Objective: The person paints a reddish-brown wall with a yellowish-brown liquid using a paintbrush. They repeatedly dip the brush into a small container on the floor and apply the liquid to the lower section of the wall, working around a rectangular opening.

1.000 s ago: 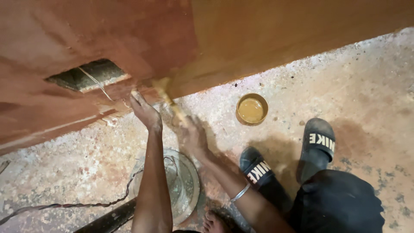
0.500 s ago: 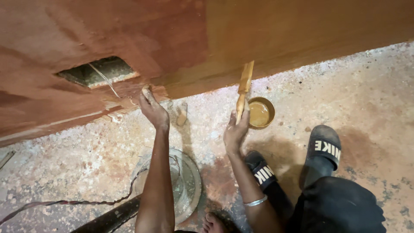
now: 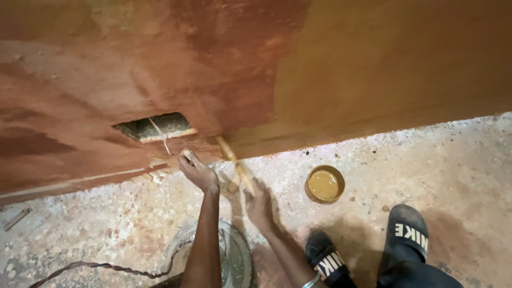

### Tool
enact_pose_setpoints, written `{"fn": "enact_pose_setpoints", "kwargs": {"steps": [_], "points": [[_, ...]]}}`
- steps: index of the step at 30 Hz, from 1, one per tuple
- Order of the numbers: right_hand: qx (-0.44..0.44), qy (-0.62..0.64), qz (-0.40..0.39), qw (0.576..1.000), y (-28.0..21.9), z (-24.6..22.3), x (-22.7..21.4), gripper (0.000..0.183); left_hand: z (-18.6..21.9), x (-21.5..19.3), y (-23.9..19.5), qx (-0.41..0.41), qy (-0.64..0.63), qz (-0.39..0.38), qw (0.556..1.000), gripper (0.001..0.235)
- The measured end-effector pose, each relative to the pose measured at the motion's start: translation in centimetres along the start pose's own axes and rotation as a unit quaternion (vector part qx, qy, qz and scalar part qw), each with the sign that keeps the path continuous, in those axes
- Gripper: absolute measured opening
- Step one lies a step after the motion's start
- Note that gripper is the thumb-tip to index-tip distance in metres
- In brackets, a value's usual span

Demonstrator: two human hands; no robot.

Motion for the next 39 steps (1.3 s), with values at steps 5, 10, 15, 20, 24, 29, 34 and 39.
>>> {"fn": "enact_pose_setpoints", "kwargs": {"steps": [5, 10, 15, 20, 24, 29, 34, 39], "points": [[0.016, -0.002, 0.184, 0.983, 1.0, 0.1, -7.0, 0.042, -0.4, 1.4, -0.6, 0.05, 0.004, -0.037, 0.998, 0.038], [-0.087, 0.07, 0.314, 0.943, 0.4, -0.1, -10.8, 0.044, -0.3, 2.5, -1.2, 0.012, -0.004, -0.051, 0.999, 0.037], [0.054, 0.011, 0.178, 0.983, 1.8, -0.7, -6.7, 0.044, 1.1, 2.0, -1.3, 0.051, -0.004, -0.02, 0.999, 0.038], [-0.033, 0.042, 0.047, 0.997, -1.0, -4.0, -0.5, 0.055, 0.0, 1.3, -0.5, -0.025, 0.0, 0.006, 1.0, 0.041], [-0.127, 0.034, -0.048, 0.99, -1.4, -5.0, 1.2, 0.043, -0.2, 0.6, 0.0, -0.009, -0.014, 0.018, 1.0, 0.043], [0.065, 0.047, 0.018, 0.997, 0.8, -1.5, -1.0, 0.052, 0.2, 1.1, -0.4, -0.065, -0.023, -0.012, 0.998, 0.041], [0.07, 0.057, 0.226, 0.97, 0.1, -0.4, -8.4, 0.042, 1.5, 1.8, -1.0, 0.011, -0.045, -0.032, 0.998, 0.04], [0.097, 0.148, 0.245, 0.953, 0.7, -2.6, -10.3, 0.045, 0.8, 1.8, -0.9, -0.011, 0.006, -0.042, 0.999, 0.039]]}}
Point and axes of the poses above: each hand's wrist, its own y-axis towards the middle knuckle, its own x-axis out of the palm, z = x × y, the point moved 5 cm from there along y, towards the middle knuckle, and after that the axes turned 1 degree about y, right-handed, at the moved point
